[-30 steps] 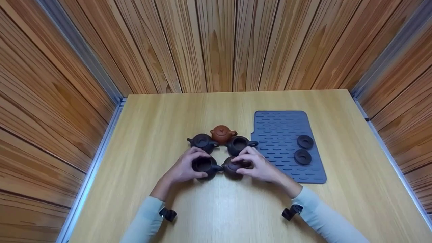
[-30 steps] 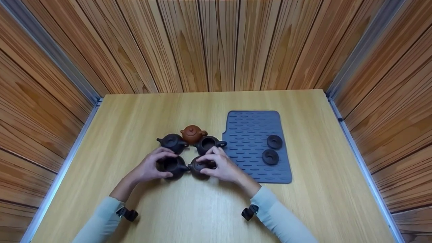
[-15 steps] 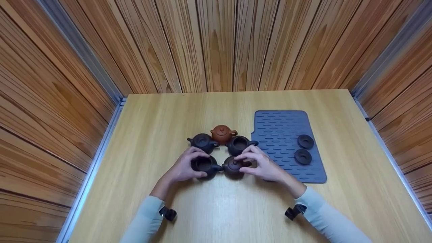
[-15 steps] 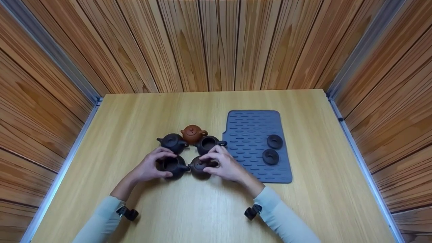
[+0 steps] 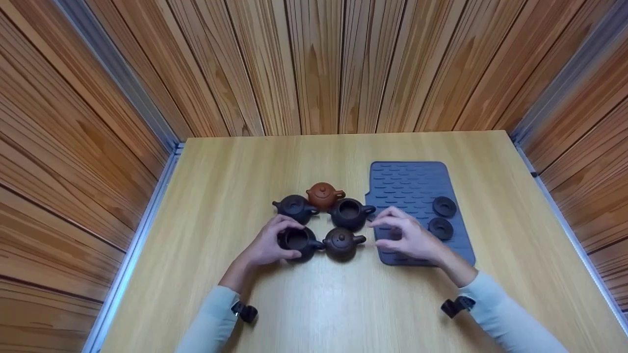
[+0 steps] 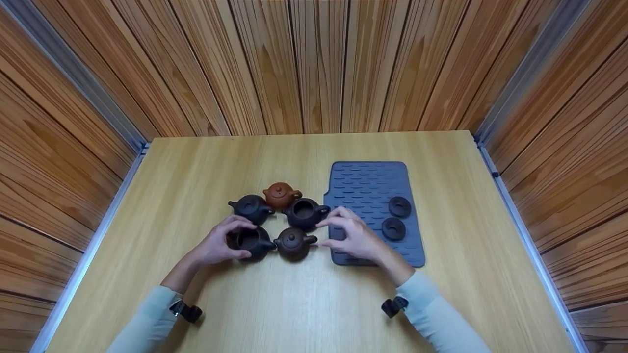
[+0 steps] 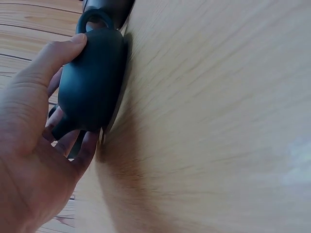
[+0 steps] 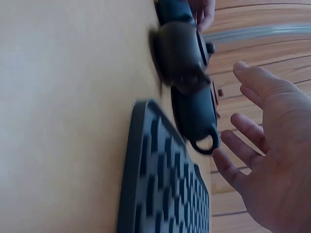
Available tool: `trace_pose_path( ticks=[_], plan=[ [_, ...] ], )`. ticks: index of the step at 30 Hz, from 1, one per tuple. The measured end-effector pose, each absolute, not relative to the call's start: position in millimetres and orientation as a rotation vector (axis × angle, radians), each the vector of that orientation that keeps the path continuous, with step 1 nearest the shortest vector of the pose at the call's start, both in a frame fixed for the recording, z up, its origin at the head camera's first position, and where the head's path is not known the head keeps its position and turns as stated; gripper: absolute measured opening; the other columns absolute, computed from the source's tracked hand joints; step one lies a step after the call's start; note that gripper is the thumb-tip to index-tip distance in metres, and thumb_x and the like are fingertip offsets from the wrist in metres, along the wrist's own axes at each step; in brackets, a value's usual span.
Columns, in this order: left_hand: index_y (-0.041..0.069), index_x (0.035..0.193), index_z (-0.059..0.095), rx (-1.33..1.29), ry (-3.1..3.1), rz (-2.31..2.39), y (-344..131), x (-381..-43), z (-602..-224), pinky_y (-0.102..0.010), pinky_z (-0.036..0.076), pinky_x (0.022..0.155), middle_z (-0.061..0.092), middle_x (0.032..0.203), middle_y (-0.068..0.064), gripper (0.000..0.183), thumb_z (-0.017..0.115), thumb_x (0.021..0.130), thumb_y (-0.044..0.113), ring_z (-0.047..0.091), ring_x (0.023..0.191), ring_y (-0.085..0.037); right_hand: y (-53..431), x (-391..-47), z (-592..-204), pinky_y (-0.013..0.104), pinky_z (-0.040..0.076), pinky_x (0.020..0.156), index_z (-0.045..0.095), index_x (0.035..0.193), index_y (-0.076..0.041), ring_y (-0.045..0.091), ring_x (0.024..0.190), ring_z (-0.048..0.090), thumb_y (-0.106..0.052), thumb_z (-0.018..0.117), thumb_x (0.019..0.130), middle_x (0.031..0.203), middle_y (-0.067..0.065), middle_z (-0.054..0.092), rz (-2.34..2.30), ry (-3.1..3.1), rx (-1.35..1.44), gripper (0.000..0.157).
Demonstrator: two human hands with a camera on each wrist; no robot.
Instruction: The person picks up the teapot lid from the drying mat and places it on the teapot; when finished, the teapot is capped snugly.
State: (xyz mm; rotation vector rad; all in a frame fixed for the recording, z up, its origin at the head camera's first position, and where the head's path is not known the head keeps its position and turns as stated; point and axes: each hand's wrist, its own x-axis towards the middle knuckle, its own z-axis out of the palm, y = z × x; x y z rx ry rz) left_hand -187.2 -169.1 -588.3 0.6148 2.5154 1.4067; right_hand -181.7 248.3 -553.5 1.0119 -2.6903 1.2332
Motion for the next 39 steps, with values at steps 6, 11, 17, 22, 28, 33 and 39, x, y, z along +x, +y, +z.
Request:
trace_pose_path(
  ticks=[6,11,17,22,28,33,39],
  plan=[
    [0.017,0.137,0.077,0.61,2.5,1.427,-169,-187,-590,-0.057,0.038,0.126,0.064,0.146,-0.015,0.061,0.101,0.081,0.017,0.057,0.144,-0.037,274,-179,-549,0.038,0.059,0.104,0.082,0.132,-0.021,0.013,0.128,0.066,-0.015,0.091,0.096,0.132,0.003,0.072,1.152,-2.738,0.926,0.038],
    [0.017,0.136,0.078,0.6,2.51,1.429,-171,-188,-589,-0.058,0.038,0.127,0.064,0.146,-0.015,0.06,0.101,0.081,0.016,0.057,0.144,-0.038,290,-176,-551,0.031,0.055,0.109,0.083,0.131,-0.018,0.01,0.133,0.062,-0.013,0.091,0.096,0.135,0.004,0.072,1.161,-2.752,0.815,0.036],
    [0.017,0.138,0.077,0.589,2.5,1.423,-171,-189,-588,-0.061,0.035,0.128,0.063,0.148,-0.016,0.061,0.101,0.081,0.017,0.056,0.146,-0.04,310,-173,-559,0.022,0.043,0.11,0.084,0.127,-0.013,0.001,0.132,0.054,-0.009,0.092,0.092,0.134,0.007,0.072,1.13,-2.729,0.711,0.036],
    [0.017,0.137,0.077,0.593,2.496,1.439,-170,-188,-590,-0.061,0.035,0.128,0.063,0.147,-0.016,0.061,0.101,0.081,0.017,0.056,0.145,-0.039,327,-173,-564,0.013,0.035,0.109,0.084,0.124,-0.01,-0.006,0.13,0.048,-0.002,0.092,0.089,0.131,0.014,0.073,1.146,-2.671,0.661,0.037],
    [0.017,0.136,0.077,0.599,2.496,1.464,-170,-186,-592,-0.058,0.037,0.127,0.064,0.146,-0.016,0.059,0.101,0.081,0.017,0.057,0.144,-0.037,344,-170,-570,0.017,0.034,0.106,0.083,0.122,-0.004,-0.013,0.127,0.042,0.001,0.091,0.088,0.126,0.017,0.07,1.132,-2.649,0.557,0.036],
    [0.015,0.136,0.077,0.612,2.499,1.455,-170,-185,-592,-0.057,0.038,0.127,0.064,0.145,-0.016,0.06,0.101,0.081,0.016,0.058,0.143,-0.037,356,-166,-579,0.025,0.033,0.107,0.083,0.124,-0.002,-0.012,0.127,0.038,0.003,0.089,0.089,0.128,0.019,0.067,1.147,-2.645,0.488,0.036],
    [0.017,0.137,0.077,0.602,2.5,1.446,-170,-187,-591,-0.058,0.037,0.127,0.064,0.146,-0.015,0.06,0.1,0.082,0.018,0.057,0.144,-0.037,368,-167,-586,0.025,0.031,0.096,0.083,0.125,-0.004,-0.007,0.121,0.035,0.003,0.09,0.09,0.127,0.018,0.064,1.156,-2.642,0.393,0.037]
  ],
)
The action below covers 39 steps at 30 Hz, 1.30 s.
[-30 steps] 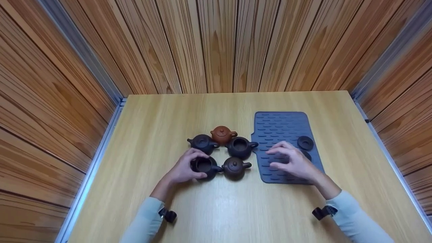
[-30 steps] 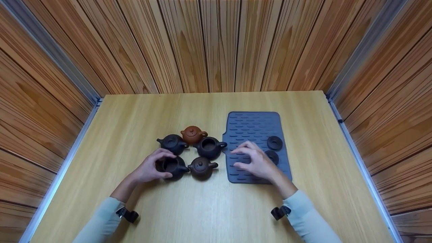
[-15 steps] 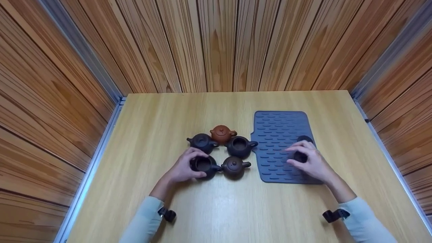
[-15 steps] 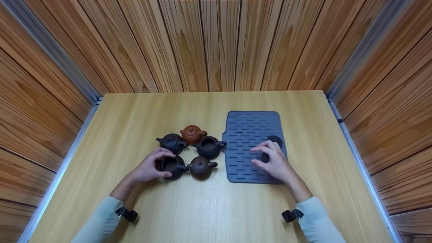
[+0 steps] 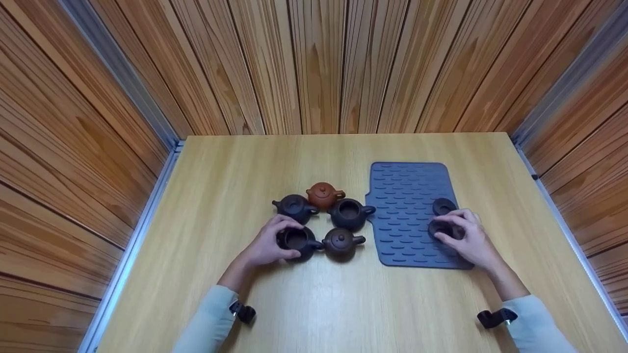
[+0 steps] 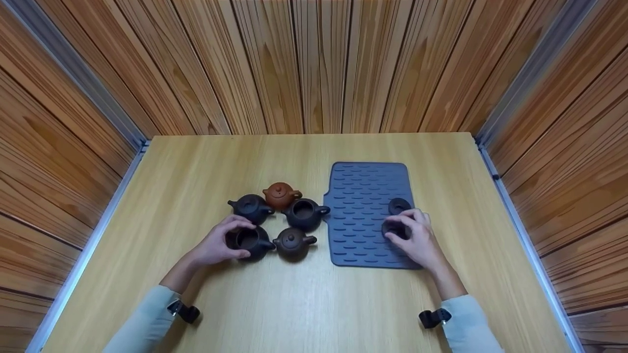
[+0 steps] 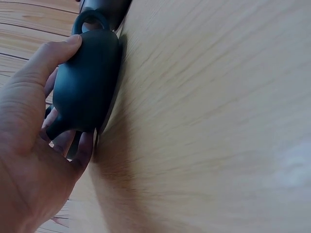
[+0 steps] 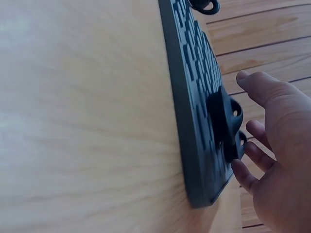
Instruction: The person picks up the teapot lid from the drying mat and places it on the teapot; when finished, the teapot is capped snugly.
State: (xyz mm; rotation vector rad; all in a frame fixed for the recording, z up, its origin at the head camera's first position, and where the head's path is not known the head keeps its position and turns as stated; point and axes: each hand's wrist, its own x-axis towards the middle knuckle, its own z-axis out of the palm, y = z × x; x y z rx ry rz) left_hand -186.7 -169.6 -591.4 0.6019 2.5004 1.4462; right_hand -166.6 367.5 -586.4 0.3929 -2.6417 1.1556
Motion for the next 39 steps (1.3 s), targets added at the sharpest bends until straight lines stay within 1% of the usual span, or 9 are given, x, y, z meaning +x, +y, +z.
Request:
trace_pose_path(
  ticks=[4,8,13,17,21,25,32,39],
  plan=[
    [0.017,0.137,0.077,0.61,2.501,1.457,-169,-187,-591,-0.059,0.037,0.128,0.064,0.146,-0.015,0.06,0.1,0.082,0.017,0.057,0.145,-0.038,372,-168,-590,0.016,0.034,0.091,0.083,0.125,-0.005,-0.006,0.114,0.04,0.001,0.089,0.092,0.122,0.017,0.065,1.188,-2.645,0.322,0.034],
    [0.017,0.136,0.077,0.619,2.506,1.464,-171,-186,-592,-0.059,0.037,0.127,0.064,0.146,-0.015,0.06,0.101,0.081,0.016,0.058,0.144,-0.038,376,-170,-593,0.01,0.04,0.086,0.084,0.125,-0.005,-0.002,0.106,0.049,-0.001,0.087,0.096,0.119,0.016,0.067,1.21,-2.67,0.262,0.03],
    [0.015,0.136,0.077,0.63,2.509,1.474,-171,-187,-593,-0.058,0.038,0.128,0.065,0.146,-0.016,0.06,0.101,0.081,0.015,0.058,0.143,-0.038,380,-174,-593,0.01,0.043,0.08,0.084,0.124,-0.005,0.003,0.096,0.054,-0.002,0.087,0.096,0.116,0.016,0.068,1.213,-2.693,0.223,0.028],
    [0.014,0.136,0.077,0.618,2.503,1.477,-172,-187,-593,-0.056,0.037,0.127,0.064,0.146,-0.017,0.06,0.101,0.081,0.014,0.058,0.143,-0.037,380,-175,-592,0.009,0.046,0.078,0.085,0.119,-0.003,0.001,0.091,0.057,0.0,0.087,0.095,0.116,0.015,0.068,1.25,-2.687,0.232,0.025],
    [0.014,0.135,0.077,0.619,2.502,1.476,-172,-187,-592,-0.054,0.037,0.126,0.065,0.145,-0.017,0.06,0.101,0.08,0.013,0.057,0.142,-0.037,379,-176,-591,0.006,0.051,0.078,0.085,0.113,0.0,-0.004,0.093,0.06,0.004,0.086,0.094,0.115,0.016,0.068,1.313,-2.669,0.257,0.019],
    [0.014,0.136,0.077,0.625,2.497,1.469,-170,-187,-592,-0.056,0.036,0.127,0.065,0.145,-0.017,0.06,0.101,0.081,0.015,0.057,0.143,-0.037,380,-177,-590,0.004,0.052,0.08,0.085,0.111,0.0,-0.007,0.099,0.058,0.005,0.085,0.095,0.116,0.016,0.068,1.315,-2.68,0.249,0.017],
    [0.014,0.136,0.077,0.621,2.49,1.472,-169,-188,-593,-0.057,0.037,0.127,0.064,0.145,-0.017,0.06,0.101,0.081,0.015,0.057,0.143,-0.037,382,-177,-590,0.003,0.052,0.08,0.086,0.112,0.0,-0.008,0.099,0.058,0.004,0.085,0.095,0.117,0.017,0.068,1.307,-2.699,0.233,0.017],
    [0.016,0.136,0.077,0.627,2.496,1.472,-170,-187,-594,-0.058,0.037,0.127,0.065,0.145,-0.016,0.059,0.101,0.081,0.016,0.056,0.143,-0.037,382,-179,-595,0.004,0.053,0.079,0.085,0.111,0.002,-0.008,0.099,0.058,0.007,0.085,0.094,0.117,0.016,0.068,1.331,-2.682,0.217,0.017]
  ],
)
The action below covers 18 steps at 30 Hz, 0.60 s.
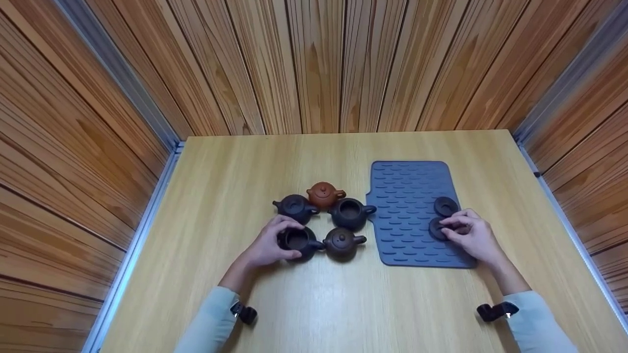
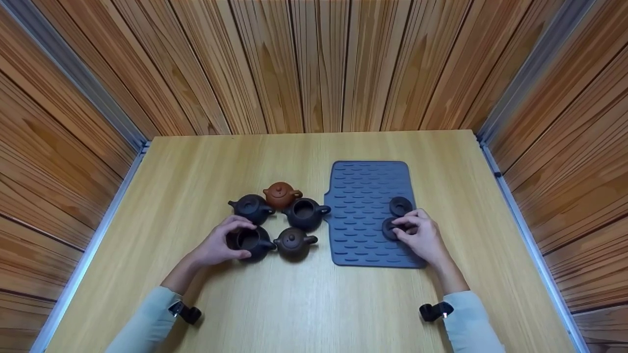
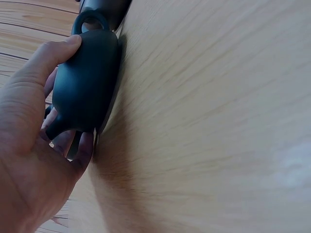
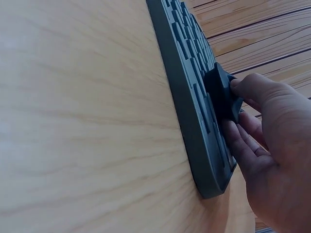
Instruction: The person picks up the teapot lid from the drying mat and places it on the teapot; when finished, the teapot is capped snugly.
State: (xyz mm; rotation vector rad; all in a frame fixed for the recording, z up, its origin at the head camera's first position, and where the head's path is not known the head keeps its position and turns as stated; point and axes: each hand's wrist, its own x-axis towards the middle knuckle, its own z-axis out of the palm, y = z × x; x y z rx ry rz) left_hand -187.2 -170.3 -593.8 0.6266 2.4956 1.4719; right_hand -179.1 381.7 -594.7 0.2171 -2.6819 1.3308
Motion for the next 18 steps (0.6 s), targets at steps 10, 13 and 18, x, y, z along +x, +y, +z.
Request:
trace_pose_path(
  ticks=[10,13,18],
  plan=[
    [0.014,0.136,0.077,0.62,2.469,1.493,-169,-188,-593,-0.054,0.037,0.127,0.064,0.145,-0.017,0.06,0.101,0.081,0.014,0.057,0.143,-0.036,382,-182,-591,0.009,0.054,0.078,0.083,0.111,0.009,-0.006,0.101,0.056,0.008,0.084,0.094,0.112,0.001,0.063,1.461,-2.639,0.148,0.017],
    [0.012,0.135,0.077,0.628,2.466,1.501,-170,-188,-592,-0.052,0.037,0.126,0.063,0.145,-0.018,0.06,0.101,0.081,0.013,0.058,0.142,-0.036,381,-184,-586,0.01,0.052,0.079,0.083,0.114,0.009,-0.003,0.101,0.056,0.005,0.083,0.096,0.111,-0.003,0.063,1.487,-2.638,0.13,0.018],
    [0.013,0.136,0.077,0.627,2.473,1.493,-170,-188,-594,-0.053,0.037,0.127,0.063,0.145,-0.017,0.06,0.101,0.081,0.013,0.058,0.142,-0.036,379,-185,-580,0.008,0.052,0.084,0.083,0.117,0.008,-0.005,0.103,0.057,0.001,0.083,0.098,0.111,-0.006,0.064,1.506,-2.645,0.112,0.02]
  ],
)
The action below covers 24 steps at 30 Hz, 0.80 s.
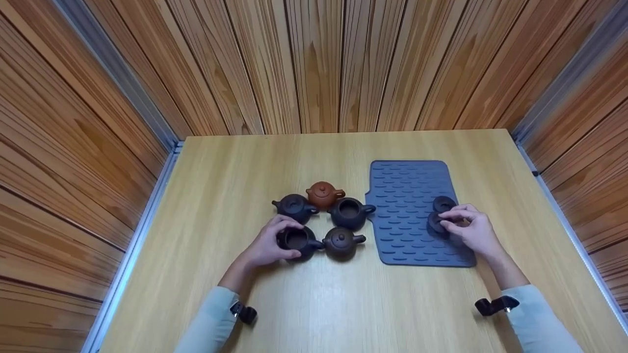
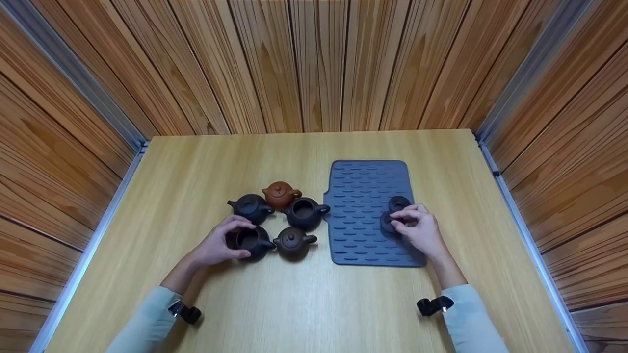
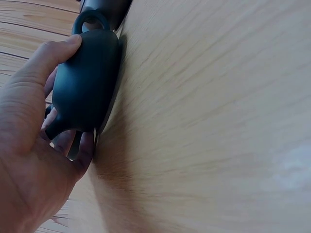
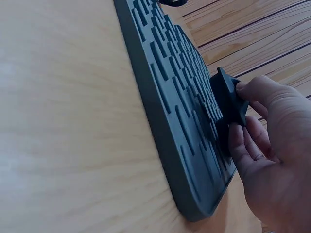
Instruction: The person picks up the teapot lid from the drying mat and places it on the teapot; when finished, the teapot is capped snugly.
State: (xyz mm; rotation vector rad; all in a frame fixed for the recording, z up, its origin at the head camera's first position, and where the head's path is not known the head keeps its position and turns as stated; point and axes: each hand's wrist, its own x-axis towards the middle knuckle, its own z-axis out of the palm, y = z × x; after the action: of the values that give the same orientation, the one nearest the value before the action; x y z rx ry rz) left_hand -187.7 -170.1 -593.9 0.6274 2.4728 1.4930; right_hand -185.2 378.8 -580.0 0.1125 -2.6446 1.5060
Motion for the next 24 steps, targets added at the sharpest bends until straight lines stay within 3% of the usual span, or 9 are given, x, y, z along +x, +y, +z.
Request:
trace_pose_path(
  ticks=[7,18,24],
  plan=[
    [0.014,0.136,0.077,0.61,2.476,1.492,-170,-187,-594,-0.057,0.036,0.128,0.063,0.146,-0.016,0.059,0.1,0.082,0.014,0.057,0.143,-0.037,366,-187,-572,0.007,0.051,0.087,0.083,0.115,0.009,-0.007,0.106,0.058,0.0,0.085,0.097,0.111,-0.011,0.064,1.524,-2.619,0.12,0.02],
    [0.015,0.137,0.077,0.617,2.47,1.502,-169,-187,-595,-0.058,0.036,0.128,0.063,0.145,-0.016,0.06,0.1,0.082,0.015,0.057,0.143,-0.037,348,-192,-556,0.007,0.055,0.089,0.084,0.12,0.005,-0.002,0.11,0.058,-0.002,0.083,0.1,0.117,0.001,0.063,1.601,-2.643,0.173,0.021],
    [0.015,0.137,0.077,0.613,2.465,1.507,-170,-187,-594,-0.055,0.036,0.127,0.063,0.145,-0.017,0.061,0.101,0.081,0.014,0.057,0.143,-0.036,335,-197,-553,0.008,0.054,0.092,0.084,0.116,0.006,0.0,0.109,0.057,0.001,0.084,0.098,0.114,-0.002,0.063,1.6,-2.643,0.218,0.02]
  ],
)
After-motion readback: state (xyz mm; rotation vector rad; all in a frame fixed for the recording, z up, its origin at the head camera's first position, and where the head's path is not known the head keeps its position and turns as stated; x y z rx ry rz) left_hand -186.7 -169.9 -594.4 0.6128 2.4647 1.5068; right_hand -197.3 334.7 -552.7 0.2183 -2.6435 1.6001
